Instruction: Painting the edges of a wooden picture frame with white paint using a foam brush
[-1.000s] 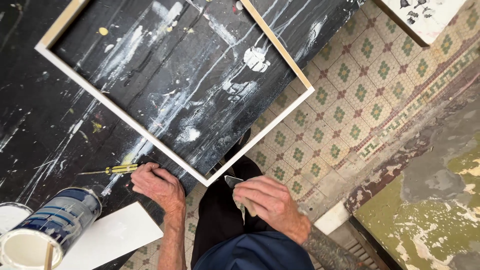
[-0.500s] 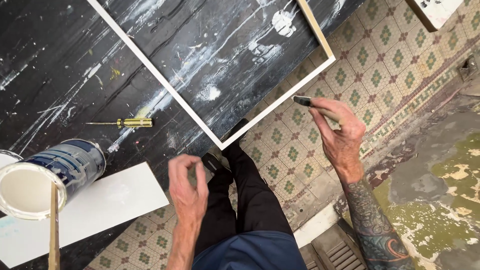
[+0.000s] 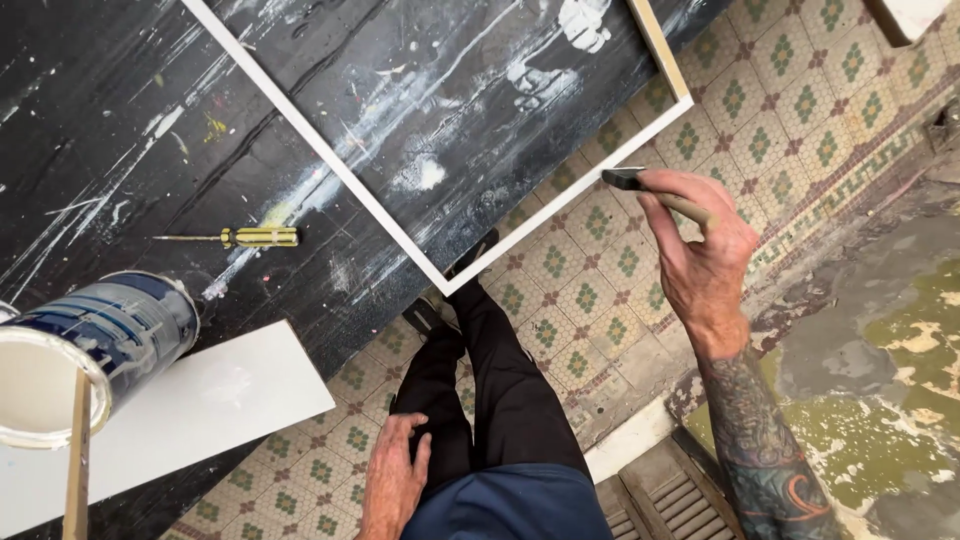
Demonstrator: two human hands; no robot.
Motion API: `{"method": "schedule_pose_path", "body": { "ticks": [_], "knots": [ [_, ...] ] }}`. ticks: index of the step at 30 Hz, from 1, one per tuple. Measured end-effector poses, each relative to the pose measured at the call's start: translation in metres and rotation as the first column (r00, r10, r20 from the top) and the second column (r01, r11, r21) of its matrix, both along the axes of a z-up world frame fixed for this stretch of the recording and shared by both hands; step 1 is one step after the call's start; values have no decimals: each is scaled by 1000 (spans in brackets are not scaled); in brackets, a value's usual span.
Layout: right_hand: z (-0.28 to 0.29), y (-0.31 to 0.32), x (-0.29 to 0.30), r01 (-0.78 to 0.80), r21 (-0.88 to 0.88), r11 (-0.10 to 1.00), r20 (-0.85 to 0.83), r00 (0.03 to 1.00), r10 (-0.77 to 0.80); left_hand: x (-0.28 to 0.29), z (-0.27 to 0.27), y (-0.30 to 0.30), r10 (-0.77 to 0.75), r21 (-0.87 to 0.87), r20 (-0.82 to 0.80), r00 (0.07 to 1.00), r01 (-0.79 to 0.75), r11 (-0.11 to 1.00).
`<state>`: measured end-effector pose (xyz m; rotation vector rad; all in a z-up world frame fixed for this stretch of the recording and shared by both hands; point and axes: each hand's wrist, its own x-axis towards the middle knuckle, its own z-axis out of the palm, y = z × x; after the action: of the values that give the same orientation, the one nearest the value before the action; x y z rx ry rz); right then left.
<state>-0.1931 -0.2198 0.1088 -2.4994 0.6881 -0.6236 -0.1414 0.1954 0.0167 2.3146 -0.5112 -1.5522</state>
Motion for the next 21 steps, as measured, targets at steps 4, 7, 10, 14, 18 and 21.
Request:
{"method": "schedule_pose_path", "body": {
  "ticks": [4, 7, 10, 14, 18, 21],
  "knots": [
    [-5, -1, -2, -51, 26, 998, -133, 990, 54, -5, -6, 14, -2, 28, -22, 1000, 2, 1000],
    [-6, 0, 2, -29, 41, 999, 9, 1000, 28, -8, -9, 21, 7, 137, -37, 999, -2, 991],
    [-17, -1, -4, -80, 137, 987, -32, 996, 85, -9, -8, 14, 86, 166, -98, 991, -69, 984],
    [-15, 3, 4, -160, 47, 986, -17, 987, 161, -13, -15, 13, 96, 177, -60, 994, -84, 981],
    [14, 15, 19, -131, 114, 985, -4, 991, 132, -11, -12, 1, 117, 286, -124, 985, -77, 955],
    [6, 15, 21, -142, 164, 976, -12, 989, 146, -9, -13, 2, 133, 198, -113, 985, -109, 974]
  ]
}}
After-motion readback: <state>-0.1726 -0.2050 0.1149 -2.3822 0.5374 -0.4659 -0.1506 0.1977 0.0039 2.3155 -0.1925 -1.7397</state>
